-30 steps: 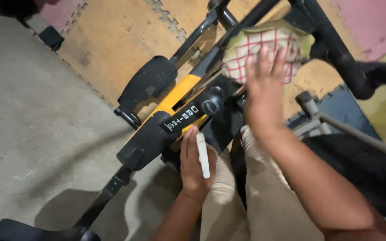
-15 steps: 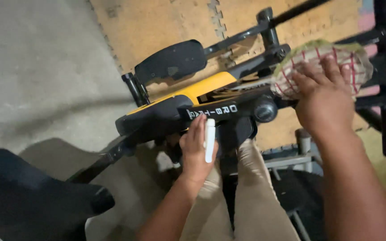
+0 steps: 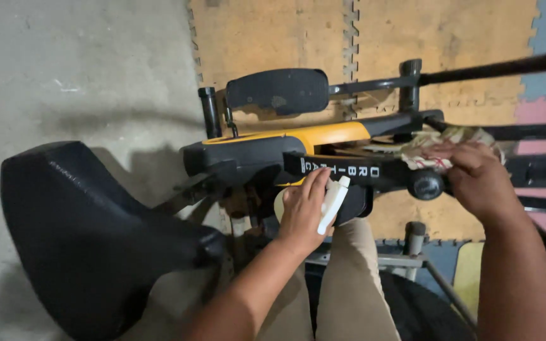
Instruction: Cleaning various parts of an orbital trainer machine using a spray bottle and a cloth.
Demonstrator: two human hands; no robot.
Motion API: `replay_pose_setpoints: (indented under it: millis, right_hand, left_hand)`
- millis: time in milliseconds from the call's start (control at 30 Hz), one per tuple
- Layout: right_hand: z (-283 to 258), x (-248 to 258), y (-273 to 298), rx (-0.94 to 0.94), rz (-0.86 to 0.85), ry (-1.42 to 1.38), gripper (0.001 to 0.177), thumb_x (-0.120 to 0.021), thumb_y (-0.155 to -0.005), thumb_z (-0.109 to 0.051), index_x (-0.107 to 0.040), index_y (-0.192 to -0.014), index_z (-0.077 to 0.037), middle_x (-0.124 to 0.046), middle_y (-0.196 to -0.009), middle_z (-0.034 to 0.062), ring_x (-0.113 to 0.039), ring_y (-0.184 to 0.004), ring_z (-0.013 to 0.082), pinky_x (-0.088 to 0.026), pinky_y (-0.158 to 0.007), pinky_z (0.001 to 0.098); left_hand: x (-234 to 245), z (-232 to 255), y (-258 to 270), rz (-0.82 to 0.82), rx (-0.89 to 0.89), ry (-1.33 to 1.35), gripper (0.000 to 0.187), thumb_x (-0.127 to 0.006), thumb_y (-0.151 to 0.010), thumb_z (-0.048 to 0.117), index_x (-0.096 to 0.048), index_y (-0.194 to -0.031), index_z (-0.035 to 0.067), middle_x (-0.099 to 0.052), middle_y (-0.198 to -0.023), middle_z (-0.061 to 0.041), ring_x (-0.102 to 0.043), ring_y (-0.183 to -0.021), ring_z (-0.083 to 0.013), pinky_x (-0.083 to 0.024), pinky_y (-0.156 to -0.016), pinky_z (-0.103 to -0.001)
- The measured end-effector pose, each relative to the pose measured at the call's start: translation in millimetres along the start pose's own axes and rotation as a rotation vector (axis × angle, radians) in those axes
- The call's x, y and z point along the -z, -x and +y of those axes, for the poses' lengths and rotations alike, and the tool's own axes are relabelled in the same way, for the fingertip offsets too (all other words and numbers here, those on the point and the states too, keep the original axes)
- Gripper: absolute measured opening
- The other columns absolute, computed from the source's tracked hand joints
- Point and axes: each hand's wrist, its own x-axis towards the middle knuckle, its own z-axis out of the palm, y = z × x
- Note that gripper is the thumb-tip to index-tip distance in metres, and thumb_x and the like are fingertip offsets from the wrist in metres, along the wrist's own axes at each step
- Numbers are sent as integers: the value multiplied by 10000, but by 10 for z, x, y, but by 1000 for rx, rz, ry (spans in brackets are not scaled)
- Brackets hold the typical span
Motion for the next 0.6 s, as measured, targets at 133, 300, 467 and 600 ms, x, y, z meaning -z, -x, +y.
replay_pose_setpoints:
  millis: [133, 300, 467, 600]
  right_hand:
    - [-128, 89, -122, -126, -68, -167, 498, -541, -809, 80, -747, -1208, -135, -741, -1186, 84, -647, -1148, 246, -473, -1025, 352]
    - [67, 117, -270, -445, -269, -37, 402, -559, -913, 24, -757, -1238, -105, -737, -1024, 193, -678, -932, 291, -514, -828, 373]
    - [145, 255, -444, -563, -311, -43, 377, -614, -886, -12, -768, -1218, -102, -707, -925, 154, -623, -815, 234, -488, -737, 357]
    - [327, 216, -422, -723, -375, -210, 267, -696, -915, -91, -788, -1164, -63, -695, -875, 121, -562, -759, 187, -463, -670, 358]
  left_hand:
    - [-32, -88, -133, 24, 45, 27, 912, -832, -659, 148, -432, -1471, 33, -462, -1506, -154, -516, -1287, -344, -373, -990, -522]
    - [184, -94, -332, 47, 18, 42, 837, -814, -715, 143, -447, -1461, 55, -504, -1500, -143, -548, -1313, -336, -421, -961, -512]
    - [183, -205, -552, -27, 43, -3, 713, -784, -742, 174, -528, -1405, 109, -595, -1403, -112, -630, -1174, -321, -421, -886, -539]
    - [293, -238, -674, -131, 100, -56, 485, -725, -790, 210, -654, -1267, 158, -698, -1226, -57, -682, -1044, -299, -424, -815, -545]
